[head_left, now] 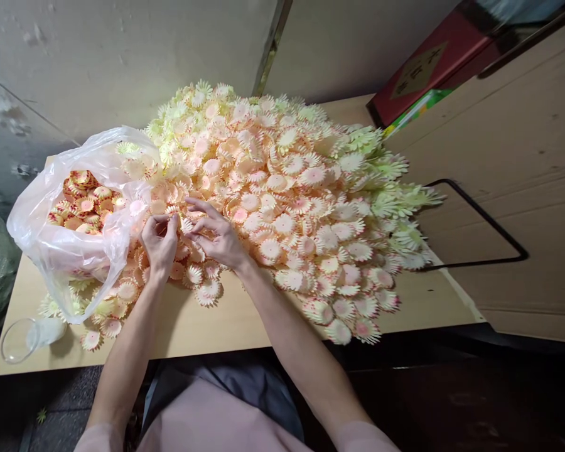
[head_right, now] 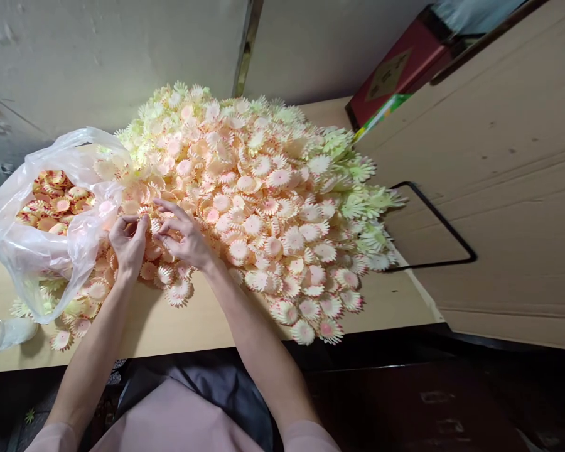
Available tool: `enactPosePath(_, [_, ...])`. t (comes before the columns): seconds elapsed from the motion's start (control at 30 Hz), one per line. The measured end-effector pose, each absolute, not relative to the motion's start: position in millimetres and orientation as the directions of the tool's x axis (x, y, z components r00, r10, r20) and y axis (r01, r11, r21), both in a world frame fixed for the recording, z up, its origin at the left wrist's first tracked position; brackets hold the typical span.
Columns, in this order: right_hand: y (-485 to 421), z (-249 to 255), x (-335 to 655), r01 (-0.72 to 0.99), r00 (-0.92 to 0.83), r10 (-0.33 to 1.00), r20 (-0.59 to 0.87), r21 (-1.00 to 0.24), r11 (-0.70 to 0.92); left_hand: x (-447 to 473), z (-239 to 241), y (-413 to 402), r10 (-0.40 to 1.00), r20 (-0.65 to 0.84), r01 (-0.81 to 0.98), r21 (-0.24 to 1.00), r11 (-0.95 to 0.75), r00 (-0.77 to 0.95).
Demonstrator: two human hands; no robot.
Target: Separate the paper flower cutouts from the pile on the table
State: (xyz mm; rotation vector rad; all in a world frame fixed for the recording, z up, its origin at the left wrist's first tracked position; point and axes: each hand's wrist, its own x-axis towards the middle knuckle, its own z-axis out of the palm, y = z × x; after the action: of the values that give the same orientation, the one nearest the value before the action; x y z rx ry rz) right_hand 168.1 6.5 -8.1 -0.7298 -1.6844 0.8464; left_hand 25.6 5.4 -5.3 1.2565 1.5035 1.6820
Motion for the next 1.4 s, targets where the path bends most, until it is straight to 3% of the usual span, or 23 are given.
enactPosePath(0.3, [-1, -7, 161, -0.037, -0.388, 0.742, 0.546, -0.814, 0.580, 12, -9, 18, 0.783, 0.259, 0.219, 0.963, -0.161, -0.565])
enactPosePath(0.4, [4, -12, 159, -0.078, -0.208, 0.817, 0.538, -0.842, 0.534, 12, -9, 18, 0.795, 0.325, 0.239, 0.943, -0.232, -0.512])
enactPosePath(0.53, [14, -18, 164, -0.168, 0.124, 0.915, 0.383, -0.901, 0.400, 16, -11, 14, 0.840, 0.373, 0.193, 0.927, -0.321, -0.395])
enactPosePath(0.7, [16, -13, 170, -0.149, 0.282, 0.891, 0.355, -0.901, 0.407, 14, -9, 9, 0.858, 0.432, 0.213, 0.899, -0.383, -0.278])
enactPosePath(1.0, [9, -9, 165, -0.383, -0.037, 0.974, 0.222, -0.904, 0.191, 20, 0, -2, 0.760, 0.648, 0.365, 0.697, -0.617, 0.046])
enactPosePath(1.4, [12, -10, 169, -0.377, -0.029, 0.986, 0.161, -0.916, 0.139, 23, -2, -3, 0.936, 0.349, 0.053, 0.936, -0.347, -0.041])
